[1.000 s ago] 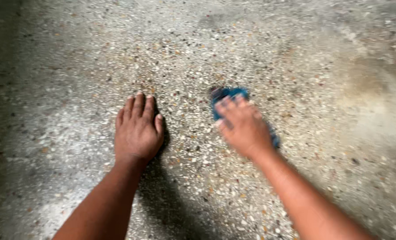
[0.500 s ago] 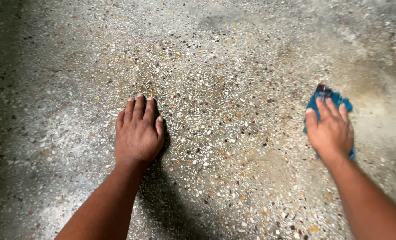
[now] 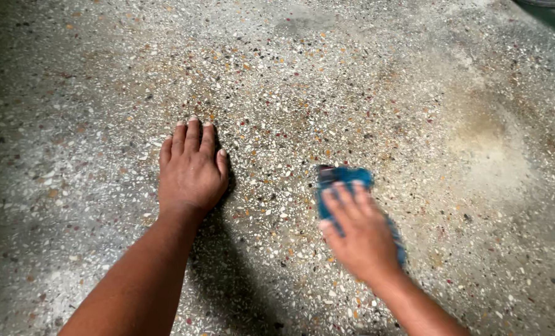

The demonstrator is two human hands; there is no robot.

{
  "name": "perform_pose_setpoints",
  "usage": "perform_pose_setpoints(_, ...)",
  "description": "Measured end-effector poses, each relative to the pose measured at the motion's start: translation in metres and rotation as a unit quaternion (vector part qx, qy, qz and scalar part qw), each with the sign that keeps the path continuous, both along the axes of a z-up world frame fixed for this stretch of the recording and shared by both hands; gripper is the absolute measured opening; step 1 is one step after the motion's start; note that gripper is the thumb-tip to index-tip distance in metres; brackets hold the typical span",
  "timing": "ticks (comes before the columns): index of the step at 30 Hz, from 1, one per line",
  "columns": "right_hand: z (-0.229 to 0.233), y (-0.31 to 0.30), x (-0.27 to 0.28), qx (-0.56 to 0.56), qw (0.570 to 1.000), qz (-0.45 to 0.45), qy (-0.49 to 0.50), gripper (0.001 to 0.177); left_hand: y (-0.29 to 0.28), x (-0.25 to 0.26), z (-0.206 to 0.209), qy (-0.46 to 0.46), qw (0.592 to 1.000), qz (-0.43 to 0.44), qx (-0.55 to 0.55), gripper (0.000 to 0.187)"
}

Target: The person cleans the floor by wiping the surface with a cloth.

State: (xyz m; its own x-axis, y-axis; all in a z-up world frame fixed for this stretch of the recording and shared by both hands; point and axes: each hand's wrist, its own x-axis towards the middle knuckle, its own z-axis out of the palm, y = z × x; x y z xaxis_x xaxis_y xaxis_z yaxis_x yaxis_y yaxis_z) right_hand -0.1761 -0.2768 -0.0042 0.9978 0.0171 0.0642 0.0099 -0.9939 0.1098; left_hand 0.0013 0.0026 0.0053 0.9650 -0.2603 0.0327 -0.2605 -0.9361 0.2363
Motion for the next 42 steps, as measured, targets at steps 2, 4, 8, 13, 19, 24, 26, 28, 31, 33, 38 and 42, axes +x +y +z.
perform_pose_setpoints(2, 0.008, 0.027, 0.012, 0.046, 0.998, 0.049, 0.000, 0.061, -0.001, -0.001, 0.000, 0.004, 1.000, 0.004, 0.000, 0.065)
perform_pose_setpoints(4, 0.013, 0.039, 0.032, 0.095, 0.990, 0.100, -0.001, 0.060, -0.002, 0.001, 0.000, 0.017, 1.000, 0.004, 0.012, 0.065)
perform_pose_setpoints(8, 0.012, 0.042, 0.083, 0.094, 0.989, 0.117, -0.005, 0.055, -0.002, 0.002, 0.000, 0.008, 1.000, -0.002, 0.027, 0.065)
perform_pose_setpoints(13, 0.010, 0.002, 0.138, 0.101, 0.995, 0.002, 0.017, 0.052, -0.002, -0.003, 0.000, 0.010, 1.000, 0.011, -0.004, 0.064)
perform_pose_setpoints(19, -0.004, -0.123, 0.138, 0.103, 0.984, -0.110, -0.096, 0.056, -0.002, -0.001, -0.001, -0.019, 1.000, 0.011, -0.012, 0.063)
perform_pose_setpoints(24, -0.018, -0.194, 0.064, 0.080, 0.965, -0.208, -0.137, 0.059, -0.002, -0.001, -0.001, -0.023, 0.999, 0.003, -0.025, 0.062)
perform_pose_setpoints(26, -0.023, -0.200, 0.040, 0.053, 0.956, -0.245, -0.149, 0.059, -0.001, -0.002, -0.001, -0.016, 1.000, 0.013, -0.017, 0.063)
perform_pose_setpoints(28, -0.026, -0.196, 0.023, 0.040, 0.952, -0.268, -0.142, 0.060, -0.002, -0.001, -0.001, -0.019, 1.000, 0.008, -0.017, 0.063)
perform_pose_setpoints(31, -0.024, -0.172, 0.002, 0.026, 0.951, -0.281, -0.127, 0.063, -0.002, 0.000, -0.002, -0.008, 1.000, 0.003, -0.005, 0.064)
perform_pose_setpoints(33, -0.022, -0.145, -0.004, 0.021, 0.954, -0.274, -0.121, 0.065, -0.001, 0.000, -0.002, 0.004, 1.000, 0.000, 0.000, 0.064)
perform_pose_setpoints(38, -0.008, -0.064, -0.001, -0.007, 0.977, -0.211, -0.014, 0.066, -0.001, 0.001, -0.001, 0.014, 1.000, -0.002, 0.018, 0.065)
perform_pose_setpoints(42, 0.004, 0.002, 0.017, 0.006, 1.000, -0.023, 0.013, 0.066, 0.000, 0.000, 0.000, 0.010, 1.000, 0.001, 0.003, 0.066)
